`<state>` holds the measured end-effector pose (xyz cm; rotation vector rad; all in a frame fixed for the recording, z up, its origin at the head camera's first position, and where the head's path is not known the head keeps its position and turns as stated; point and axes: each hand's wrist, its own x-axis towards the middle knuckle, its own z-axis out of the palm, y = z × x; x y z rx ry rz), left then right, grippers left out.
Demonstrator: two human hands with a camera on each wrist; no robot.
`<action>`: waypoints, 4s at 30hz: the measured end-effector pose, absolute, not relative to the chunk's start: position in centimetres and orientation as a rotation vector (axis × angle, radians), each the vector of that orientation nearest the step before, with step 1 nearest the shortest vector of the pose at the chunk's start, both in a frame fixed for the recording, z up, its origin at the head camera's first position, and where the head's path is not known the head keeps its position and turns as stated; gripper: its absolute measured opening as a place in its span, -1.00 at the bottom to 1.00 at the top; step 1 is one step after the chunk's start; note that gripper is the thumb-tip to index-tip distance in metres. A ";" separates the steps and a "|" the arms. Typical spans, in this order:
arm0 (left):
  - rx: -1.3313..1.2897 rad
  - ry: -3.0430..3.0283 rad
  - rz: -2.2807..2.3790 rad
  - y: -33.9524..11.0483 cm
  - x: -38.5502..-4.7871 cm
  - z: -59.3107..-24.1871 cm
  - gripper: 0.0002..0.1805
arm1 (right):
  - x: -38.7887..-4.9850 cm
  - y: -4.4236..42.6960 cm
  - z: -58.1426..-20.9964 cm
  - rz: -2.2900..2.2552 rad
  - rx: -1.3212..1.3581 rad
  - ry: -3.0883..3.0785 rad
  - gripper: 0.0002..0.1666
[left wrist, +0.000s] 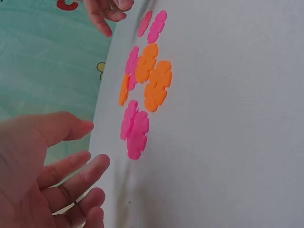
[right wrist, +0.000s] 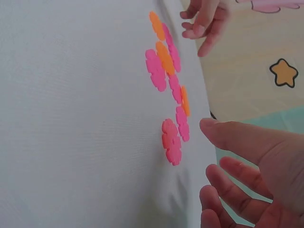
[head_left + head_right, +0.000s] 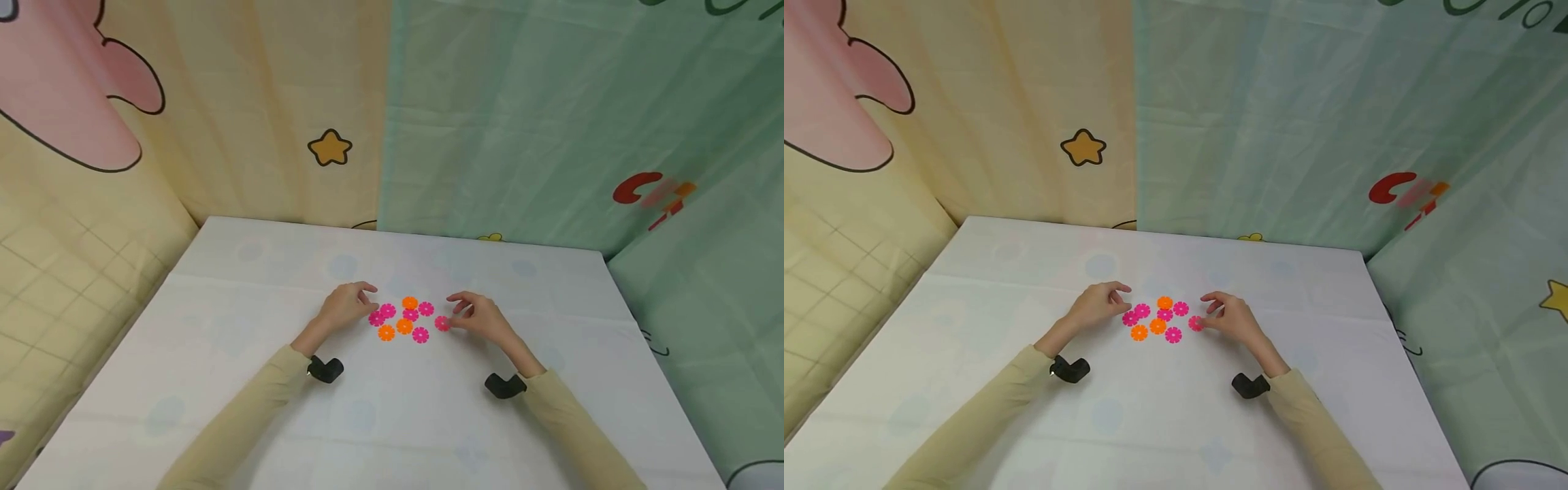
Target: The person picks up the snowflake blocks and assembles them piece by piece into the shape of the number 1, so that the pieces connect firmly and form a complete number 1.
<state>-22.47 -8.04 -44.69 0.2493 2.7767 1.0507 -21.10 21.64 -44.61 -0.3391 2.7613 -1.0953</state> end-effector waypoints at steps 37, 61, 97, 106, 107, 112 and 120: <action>0.339 2.894 0.832 -5.3 -22.9 -45.8 -0.70 | -22.0 20.7 -45.7 -0.822 -0.266 2.742 -0.63; 0.302 2.871 0.945 -5.5 -22.3 -45.8 -0.79 | -22.0 20.4 -46.0 -0.917 -0.332 2.743 -0.74; 0.360 2.760 1.395 -4.2 -22.2 -44.4 -0.76 | -22.2 18.6 -45.8 -1.402 -0.425 2.919 -0.81; 0.309 2.567 1.500 -4.1 -22.2 -44.3 -0.75 | -22.2 17.8 -45.7 -1.470 -0.437 2.917 -0.81; 0.305 2.561 1.500 -4.0 -22.2 -44.4 -0.75 | -22.2 17.8 -45.6 -1.478 -0.448 2.921 -0.81; 0.262 2.521 1.522 -4.0 -22.3 -44.4 -0.72 | -22.1 17.5 -45.6 -1.528 -0.499 2.926 -0.81; 0.265 2.474 1.572 -3.9 -22.5 -44.4 -0.70 | -21.9 17.0 -45.3 -1.630 -0.488 2.859 -0.80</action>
